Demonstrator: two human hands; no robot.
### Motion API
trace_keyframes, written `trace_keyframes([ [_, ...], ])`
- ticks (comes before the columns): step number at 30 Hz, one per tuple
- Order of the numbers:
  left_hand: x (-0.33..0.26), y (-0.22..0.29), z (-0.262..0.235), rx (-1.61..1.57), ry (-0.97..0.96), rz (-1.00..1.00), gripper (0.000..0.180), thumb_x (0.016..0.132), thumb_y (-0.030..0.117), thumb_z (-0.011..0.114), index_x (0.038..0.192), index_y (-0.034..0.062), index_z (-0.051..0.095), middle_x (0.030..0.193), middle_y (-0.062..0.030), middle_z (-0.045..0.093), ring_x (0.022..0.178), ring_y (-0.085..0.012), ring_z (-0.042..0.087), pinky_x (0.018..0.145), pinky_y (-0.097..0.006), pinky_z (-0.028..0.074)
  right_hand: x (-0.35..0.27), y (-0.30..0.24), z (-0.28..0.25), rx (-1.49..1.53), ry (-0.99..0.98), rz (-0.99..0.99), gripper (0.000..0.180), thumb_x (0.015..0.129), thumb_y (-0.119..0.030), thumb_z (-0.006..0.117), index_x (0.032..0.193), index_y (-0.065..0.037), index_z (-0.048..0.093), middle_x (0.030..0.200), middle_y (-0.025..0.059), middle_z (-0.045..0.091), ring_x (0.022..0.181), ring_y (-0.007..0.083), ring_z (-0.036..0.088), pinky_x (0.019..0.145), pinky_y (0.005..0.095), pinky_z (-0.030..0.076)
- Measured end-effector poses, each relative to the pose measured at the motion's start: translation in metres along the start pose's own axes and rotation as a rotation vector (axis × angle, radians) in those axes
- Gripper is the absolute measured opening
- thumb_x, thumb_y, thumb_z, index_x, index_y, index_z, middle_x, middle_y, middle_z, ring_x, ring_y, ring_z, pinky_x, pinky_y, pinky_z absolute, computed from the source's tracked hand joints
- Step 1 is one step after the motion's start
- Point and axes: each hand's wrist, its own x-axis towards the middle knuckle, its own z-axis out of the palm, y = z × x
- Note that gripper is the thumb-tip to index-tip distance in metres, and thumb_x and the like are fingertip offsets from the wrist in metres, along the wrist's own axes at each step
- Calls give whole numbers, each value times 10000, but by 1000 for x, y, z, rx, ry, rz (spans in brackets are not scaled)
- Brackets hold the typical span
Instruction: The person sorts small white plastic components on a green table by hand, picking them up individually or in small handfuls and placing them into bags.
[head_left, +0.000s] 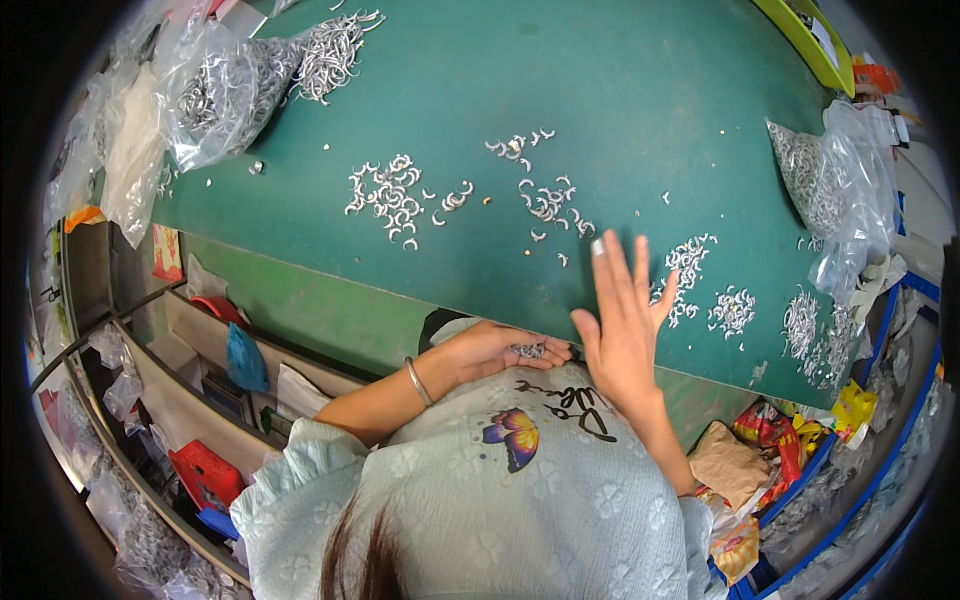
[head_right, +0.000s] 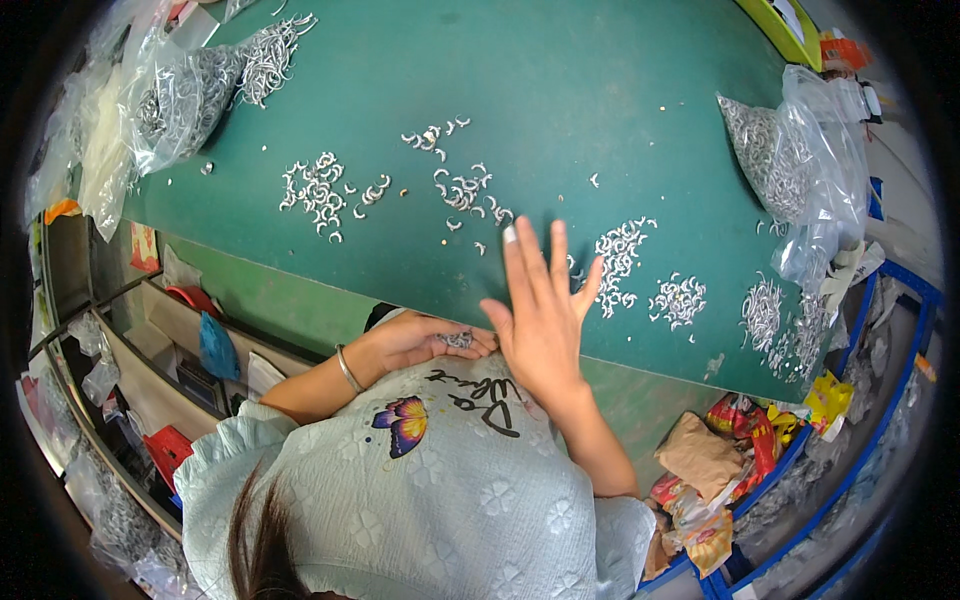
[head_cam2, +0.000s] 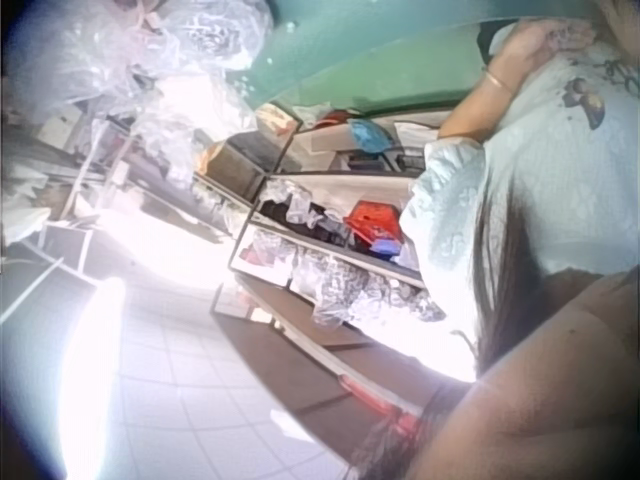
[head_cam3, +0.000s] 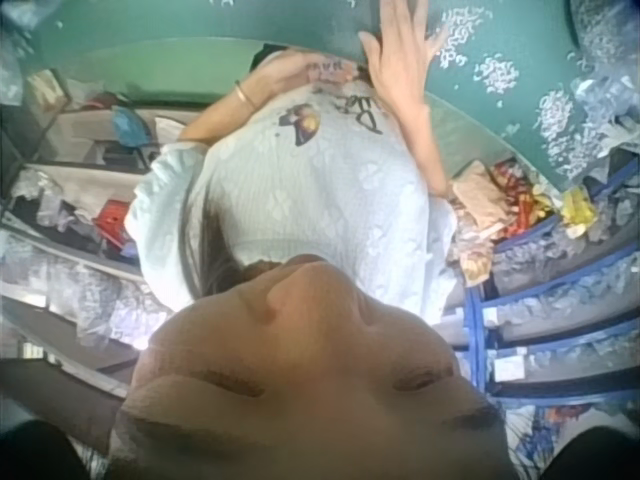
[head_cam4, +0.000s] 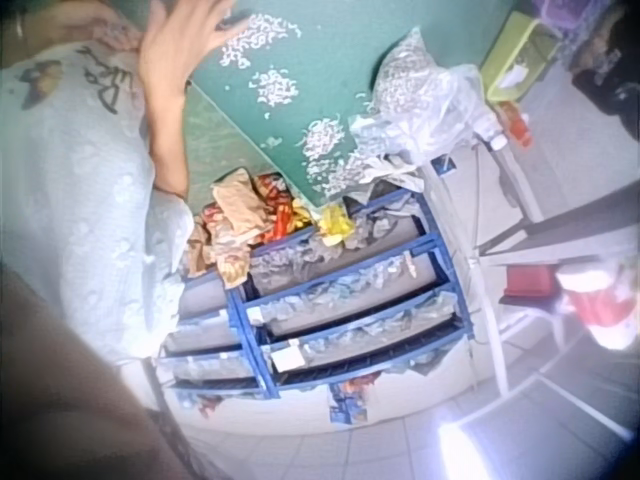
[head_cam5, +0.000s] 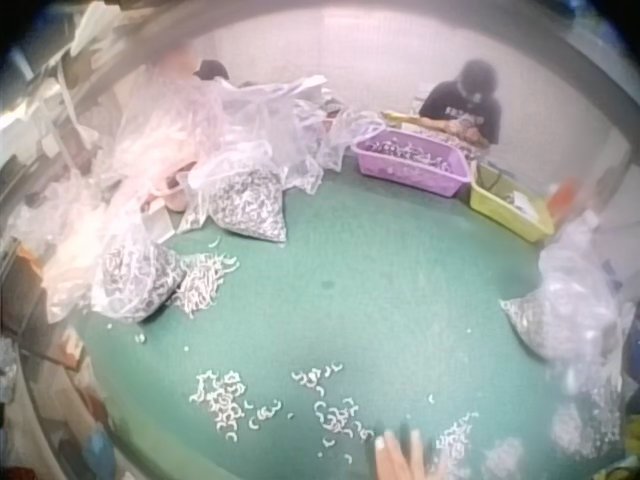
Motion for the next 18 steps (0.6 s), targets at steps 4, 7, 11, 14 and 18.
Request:
trace_keyframes([
  [4,1,0,1,13,-19,-16,280,934,49,548,1193,-56,558,1087,-209,649,1013,-277,646,889,-404,536,21,7,14,-57,-26,-7,686,816,-290,672,1395,-29,412,1525,61,303,1429,370,181,1061,691,74],
  [7,1,-1,-1,2,-14,-11,284,931,45,553,1198,-52,556,1094,-204,646,1010,-276,646,887,-409,537,11,0,3,-62,-87,19,698,811,-293,676,1398,-28,408,1525,58,304,1428,370,184,1050,703,96],
  [11,3,-2,-2,-16,28,-34,290,929,36,556,1207,-44,551,1111,-190,640,1015,-277,643,888,-418,540,1,-5,1,-47,-82,-25,712,796,-354,672,1398,-64,428,1525,23,307,1428,357,191,1028,723,136],
  [14,1,2,6,4,133,-32,300,927,27,557,1220,-39,544,1124,-182,635,1013,-279,643,885,-426,542,-1,-5,13,-69,-135,-66,759,770,-411,673,1412,-93,421,1528,-3,304,1430,348,189,1018,726,159],
  [18,3,0,1,-4,63,-34,292,930,39,555,1206,-56,552,1104,-187,644,1018,-279,642,892,-406,539,-27,4,13,-153,-126,56,799,758,-441,676,1422,-89,406,1547,52,264,1432,378,168,1023,722,142],
])
